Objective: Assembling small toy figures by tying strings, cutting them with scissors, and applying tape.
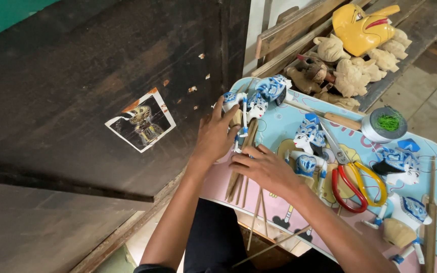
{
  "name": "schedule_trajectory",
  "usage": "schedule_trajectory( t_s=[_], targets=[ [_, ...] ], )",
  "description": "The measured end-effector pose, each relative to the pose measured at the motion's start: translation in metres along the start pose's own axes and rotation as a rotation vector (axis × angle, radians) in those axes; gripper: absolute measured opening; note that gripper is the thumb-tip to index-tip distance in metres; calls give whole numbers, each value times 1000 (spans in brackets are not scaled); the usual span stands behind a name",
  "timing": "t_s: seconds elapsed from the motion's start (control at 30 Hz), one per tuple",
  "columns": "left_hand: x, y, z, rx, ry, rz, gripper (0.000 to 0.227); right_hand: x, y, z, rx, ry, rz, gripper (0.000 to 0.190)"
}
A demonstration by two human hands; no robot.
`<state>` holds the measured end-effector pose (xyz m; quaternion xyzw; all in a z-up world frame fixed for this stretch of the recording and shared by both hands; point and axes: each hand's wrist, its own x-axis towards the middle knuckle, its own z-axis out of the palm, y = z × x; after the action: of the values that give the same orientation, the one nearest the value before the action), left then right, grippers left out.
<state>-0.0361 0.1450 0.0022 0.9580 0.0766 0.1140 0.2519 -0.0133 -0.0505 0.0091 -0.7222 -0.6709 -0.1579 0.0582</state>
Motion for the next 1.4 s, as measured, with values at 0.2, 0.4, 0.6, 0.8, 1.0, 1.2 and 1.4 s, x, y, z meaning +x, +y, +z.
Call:
schedule_trajectory(
  t_s=[0.2, 0.4, 0.6, 0.8, 1.0, 1.2, 1.4],
  targets=[
    [-1, 2, 5, 58, 53, 49, 61, -3, 1, 9, 19, -20, 13, 21],
    [-1, 4, 6, 74, 41, 25, 67, -10, 3, 7, 19, -18, 15, 22],
    [-3, 7, 8, 106, 58, 42, 68, -8, -1, -5, 56, -25, 22, 23],
    [-2, 8, 14, 140, 60, 49, 77, -12, 3, 5, 7, 5, -7, 17],
    [-3, 10, 15, 140, 75, 47, 79, -17, 5, 9, 10, 85, -73, 12],
    [-4, 12, 15, 117, 88, 43, 76, -26, 6, 32, 77, 154, -119, 9],
    [-4, 8, 22, 124, 117, 65, 78, -23, 6, 25, 122, 233, -151, 11]
  ],
)
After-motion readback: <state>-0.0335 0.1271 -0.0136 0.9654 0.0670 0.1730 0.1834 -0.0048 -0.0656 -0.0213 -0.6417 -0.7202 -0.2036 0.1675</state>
